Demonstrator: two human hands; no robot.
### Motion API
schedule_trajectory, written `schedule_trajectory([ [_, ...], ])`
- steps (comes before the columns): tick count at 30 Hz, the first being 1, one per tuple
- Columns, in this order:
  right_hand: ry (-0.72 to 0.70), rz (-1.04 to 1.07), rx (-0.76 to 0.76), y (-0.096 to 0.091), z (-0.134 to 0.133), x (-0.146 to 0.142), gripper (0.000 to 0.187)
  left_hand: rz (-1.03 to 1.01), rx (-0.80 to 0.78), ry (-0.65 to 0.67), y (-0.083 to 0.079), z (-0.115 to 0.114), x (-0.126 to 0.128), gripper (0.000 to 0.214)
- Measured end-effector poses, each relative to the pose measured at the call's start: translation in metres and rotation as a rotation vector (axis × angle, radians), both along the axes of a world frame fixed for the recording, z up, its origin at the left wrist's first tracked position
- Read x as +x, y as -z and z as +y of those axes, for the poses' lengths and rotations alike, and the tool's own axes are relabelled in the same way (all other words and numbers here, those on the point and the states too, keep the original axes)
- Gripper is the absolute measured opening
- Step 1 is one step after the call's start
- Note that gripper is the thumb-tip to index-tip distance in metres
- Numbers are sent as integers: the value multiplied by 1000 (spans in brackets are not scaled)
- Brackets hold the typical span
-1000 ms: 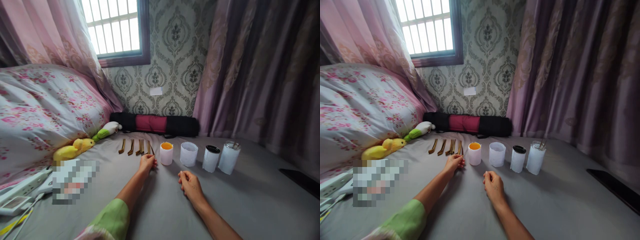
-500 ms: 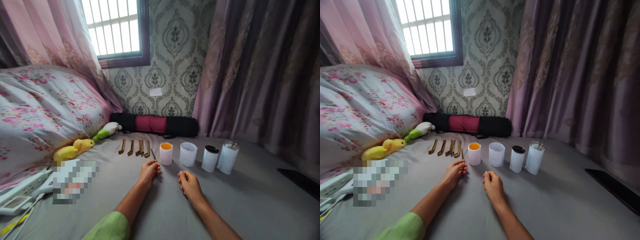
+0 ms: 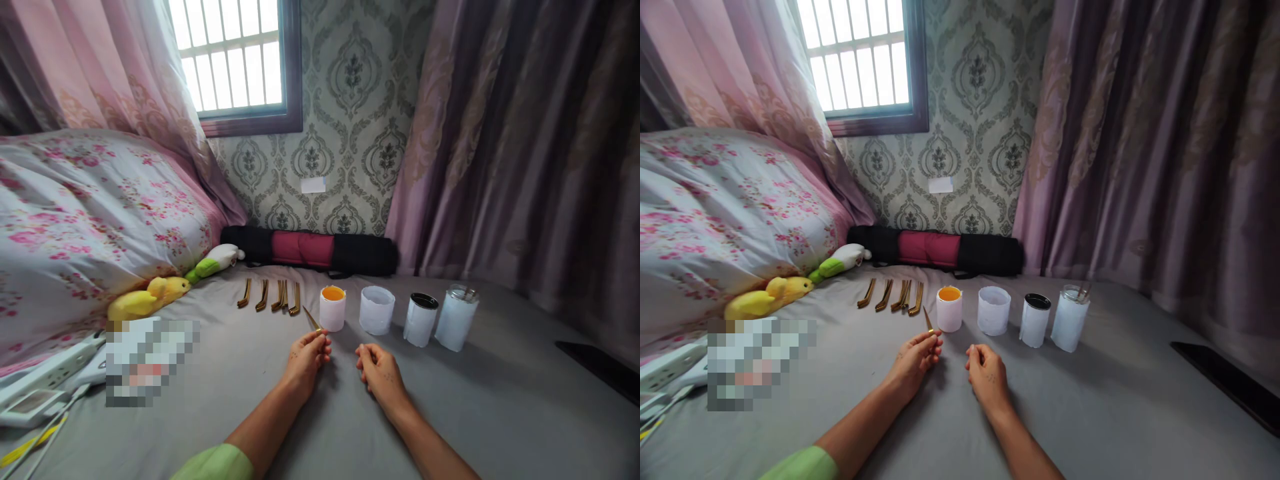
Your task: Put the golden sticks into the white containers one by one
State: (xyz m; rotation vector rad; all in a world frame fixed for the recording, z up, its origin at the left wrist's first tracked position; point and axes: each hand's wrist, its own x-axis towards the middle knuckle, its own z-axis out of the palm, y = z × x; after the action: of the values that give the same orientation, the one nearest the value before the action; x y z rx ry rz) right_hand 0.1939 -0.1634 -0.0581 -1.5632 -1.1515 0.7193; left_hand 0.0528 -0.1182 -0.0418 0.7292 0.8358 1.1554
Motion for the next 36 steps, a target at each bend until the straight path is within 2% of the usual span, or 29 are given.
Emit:
schedule_trajectory([
  [11,-15,55,-1,1,0,0,34,74,120,1,7,-8,1,32],
  [23,-45,74,-18,-2,-4,0,35,285,355,-37,0,-16,1,32],
  [29,-45,109,-20,-4,-4,-1,35,424,409,-47,-2,-19,-1,33],
  [36,-54,141,-7,-7,-6,-1,36,590,643,-61,-7,-27,-2,31],
])
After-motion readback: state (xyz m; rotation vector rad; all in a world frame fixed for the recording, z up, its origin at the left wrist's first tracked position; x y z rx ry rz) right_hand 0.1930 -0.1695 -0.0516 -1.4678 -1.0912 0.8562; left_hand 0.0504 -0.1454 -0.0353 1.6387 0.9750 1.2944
